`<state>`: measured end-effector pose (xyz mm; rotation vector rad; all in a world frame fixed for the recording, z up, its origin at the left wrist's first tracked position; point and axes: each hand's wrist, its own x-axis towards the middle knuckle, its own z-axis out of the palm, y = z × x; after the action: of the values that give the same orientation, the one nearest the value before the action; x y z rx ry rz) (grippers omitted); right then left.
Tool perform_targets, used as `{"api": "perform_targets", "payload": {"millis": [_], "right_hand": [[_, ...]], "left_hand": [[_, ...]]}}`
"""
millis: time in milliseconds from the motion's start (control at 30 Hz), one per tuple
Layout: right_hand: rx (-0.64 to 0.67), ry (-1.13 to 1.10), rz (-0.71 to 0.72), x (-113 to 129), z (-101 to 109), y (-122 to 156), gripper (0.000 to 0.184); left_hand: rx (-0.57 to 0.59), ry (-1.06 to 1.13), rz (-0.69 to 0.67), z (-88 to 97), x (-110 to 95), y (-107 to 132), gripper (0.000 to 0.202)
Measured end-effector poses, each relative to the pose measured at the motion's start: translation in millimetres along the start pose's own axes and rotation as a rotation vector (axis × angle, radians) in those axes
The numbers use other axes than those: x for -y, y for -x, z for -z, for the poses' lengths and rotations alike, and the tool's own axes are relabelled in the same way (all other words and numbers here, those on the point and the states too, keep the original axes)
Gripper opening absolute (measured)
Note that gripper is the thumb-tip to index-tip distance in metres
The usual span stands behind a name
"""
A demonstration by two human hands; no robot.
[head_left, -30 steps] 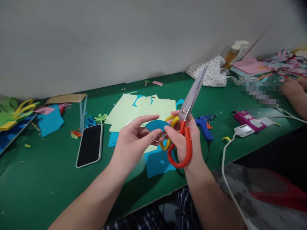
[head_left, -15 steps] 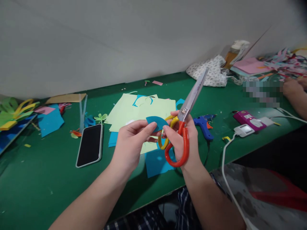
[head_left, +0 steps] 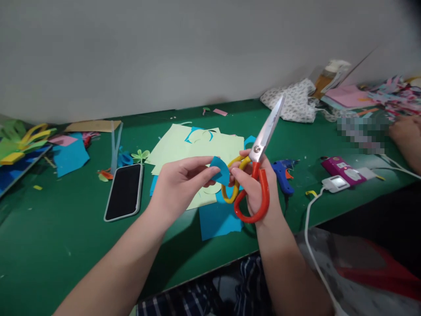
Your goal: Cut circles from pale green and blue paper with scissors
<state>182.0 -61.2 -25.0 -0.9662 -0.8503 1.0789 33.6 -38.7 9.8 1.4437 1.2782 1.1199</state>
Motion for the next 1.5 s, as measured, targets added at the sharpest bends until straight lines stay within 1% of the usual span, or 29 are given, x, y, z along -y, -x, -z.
{"api": "perform_targets", "payload": {"millis": [100,200,300,367,500,700,800,900,1000,1033,1100,1167,1200,1300,1400,1500], "right_hand": [[0.058,0.012,-0.051,2.6,-1.3,1.9,0.027],[0.061,0.022,-0.059,3.9,-2.7,4.7,0.026],[0.081,0.042,-0.056,2.6,-2.1,6.4,0.029],[0.087,0.067,-0.045,1.0,-1.0,6.5,0.032],[0.081,0.113,-0.022,-1.9,1.2,5.0,0.03],[0.074,0.106,-0.006,-2.3,-1.4,4.6,0.031],[0.047,0.083,-0.02,-1.2,-4.5,5.4,0.03],[0.063,0.068,-0.034,-2.0,-4.9,5.6,0.029],[0.132,0.06,-0.034,-7.7,-2.5,4.9,0.03],[0.166,0.068,-0.034,-11.0,-1.6,4.9,0.034],[0.222,0.1,-0.015,-18.8,-0.8,5.8,0.047],[0.312,0.153,-0.028,-26.7,-2.0,8.8,0.065],[0.327,0.188,-0.037,-30.0,-3.5,11.0,0.072],[0.373,0.292,-0.026,-35.2,-9.7,19.6,0.085],[0.401,0.393,0.021,-36.4,-15.3,26.7,0.088],[0.409,0.47,0.065,-38.7,-17.2,29.5,0.086]], "left_hand": [[0.018,-0.023,-0.043,0.3,-1.0,-0.2,0.02],[0.016,-0.038,-0.052,0.4,-0.2,0.7,0.021],[0.035,-0.043,-0.044,0.6,1.5,1.0,0.022],[0.093,-0.022,-0.044,1.3,3.2,0.1,0.027],[0.233,0.064,-0.007,3.6,5.2,-3.5,0.046],[0.261,0.095,0.052,4.2,2.1,-3.6,0.061],[0.266,0.123,0.067,4.1,3.1,-3.1,0.061],[0.186,0.156,0.052,5.8,4.6,-4.7,0.055],[0.04,0.179,-0.003,10.6,2.7,-7.6,0.055],[-0.018,0.189,-0.025,12.7,1.0,-8.3,0.055],[-0.126,0.208,-0.067,17.3,-3.8,-8.6,0.055],[-0.207,0.218,-0.097,21.4,-9.4,-7.0,0.053],[-0.236,0.221,-0.107,23.0,-12.0,-5.7,0.052],[-0.294,0.226,-0.134,26.2,-17.3,-0.9,0.046],[-0.302,0.216,-0.177,27.9,-17.4,2.5,0.042],[-0.297,0.198,-0.199,29.1,-15.0,3.5,0.043]]}}
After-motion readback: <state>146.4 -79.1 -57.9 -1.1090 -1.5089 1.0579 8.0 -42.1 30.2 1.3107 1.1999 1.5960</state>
